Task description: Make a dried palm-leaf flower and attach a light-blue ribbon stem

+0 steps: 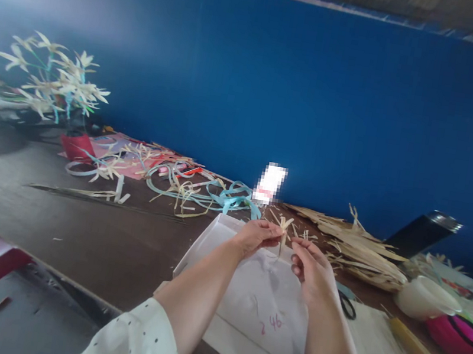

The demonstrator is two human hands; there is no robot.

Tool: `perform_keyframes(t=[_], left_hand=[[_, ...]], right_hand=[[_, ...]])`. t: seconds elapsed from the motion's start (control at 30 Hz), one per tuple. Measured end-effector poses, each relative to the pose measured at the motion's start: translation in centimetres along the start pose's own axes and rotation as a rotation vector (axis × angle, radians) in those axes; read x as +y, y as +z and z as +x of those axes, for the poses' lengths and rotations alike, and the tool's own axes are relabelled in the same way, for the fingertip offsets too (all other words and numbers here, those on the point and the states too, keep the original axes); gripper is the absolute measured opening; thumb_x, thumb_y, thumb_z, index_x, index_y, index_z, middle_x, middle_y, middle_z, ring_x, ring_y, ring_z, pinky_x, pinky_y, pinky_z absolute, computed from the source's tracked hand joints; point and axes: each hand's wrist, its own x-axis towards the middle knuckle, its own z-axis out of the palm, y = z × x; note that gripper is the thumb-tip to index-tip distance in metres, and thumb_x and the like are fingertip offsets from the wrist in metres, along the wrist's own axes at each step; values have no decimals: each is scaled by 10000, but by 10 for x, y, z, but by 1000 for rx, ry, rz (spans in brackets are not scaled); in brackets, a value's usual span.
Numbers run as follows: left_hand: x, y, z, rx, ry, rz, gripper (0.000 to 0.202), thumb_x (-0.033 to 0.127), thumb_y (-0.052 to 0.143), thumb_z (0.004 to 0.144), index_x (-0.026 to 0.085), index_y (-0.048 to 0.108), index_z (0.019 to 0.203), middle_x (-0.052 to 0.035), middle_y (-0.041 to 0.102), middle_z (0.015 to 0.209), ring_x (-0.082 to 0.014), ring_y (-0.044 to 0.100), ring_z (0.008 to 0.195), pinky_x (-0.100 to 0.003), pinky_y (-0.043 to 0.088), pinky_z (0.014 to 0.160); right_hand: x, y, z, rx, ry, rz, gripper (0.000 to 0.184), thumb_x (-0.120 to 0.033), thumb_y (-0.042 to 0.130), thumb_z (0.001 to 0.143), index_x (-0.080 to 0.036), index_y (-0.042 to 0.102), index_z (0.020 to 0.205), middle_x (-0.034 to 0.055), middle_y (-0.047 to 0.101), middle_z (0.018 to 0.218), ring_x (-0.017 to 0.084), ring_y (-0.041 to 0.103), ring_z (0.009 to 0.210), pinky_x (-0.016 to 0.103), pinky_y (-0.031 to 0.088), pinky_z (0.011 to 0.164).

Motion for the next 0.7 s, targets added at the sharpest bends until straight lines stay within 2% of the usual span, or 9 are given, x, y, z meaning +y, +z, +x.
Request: perform_keyframes(t=[0.13,0.27,0.47,0.7], left_hand=[[1,2,-1,14,14,20,402,346,827,497,72,653,734,-43,614,683,-98,564,652,-298,446,747],[1,2,-1,19,13,22,410,350,832,481,77,644,723,-48,623,683,-109,567,654,-315,446,756],[4,1,-2,46,74,110,397,398,785,552,92,673,778,-88,641,807,-115,559,708,-264,423,679],[3,2,-2,40,89,221,391,434,759,568,115,678,780,-70,633,798,-114,556,705,-252,416,653]], right_hand=[[-1,-1,-1,-93,60,-130,369,-447,762,552,-157,644,747,-25,490,569,67,371,468,183,214,375],[2,-1,-1,-170,15,-207,361,-439,753,572,-152,655,767,-37,473,559,55,332,459,190,220,394],[6,-4,3,-42,-29,-184,393,-448,765,563,-163,682,821,-44,474,533,62,336,447,203,240,400],[8,-5,6,84,-99,-76,434,-434,792,529,-163,686,851,-34,504,533,73,381,450,198,280,394]])
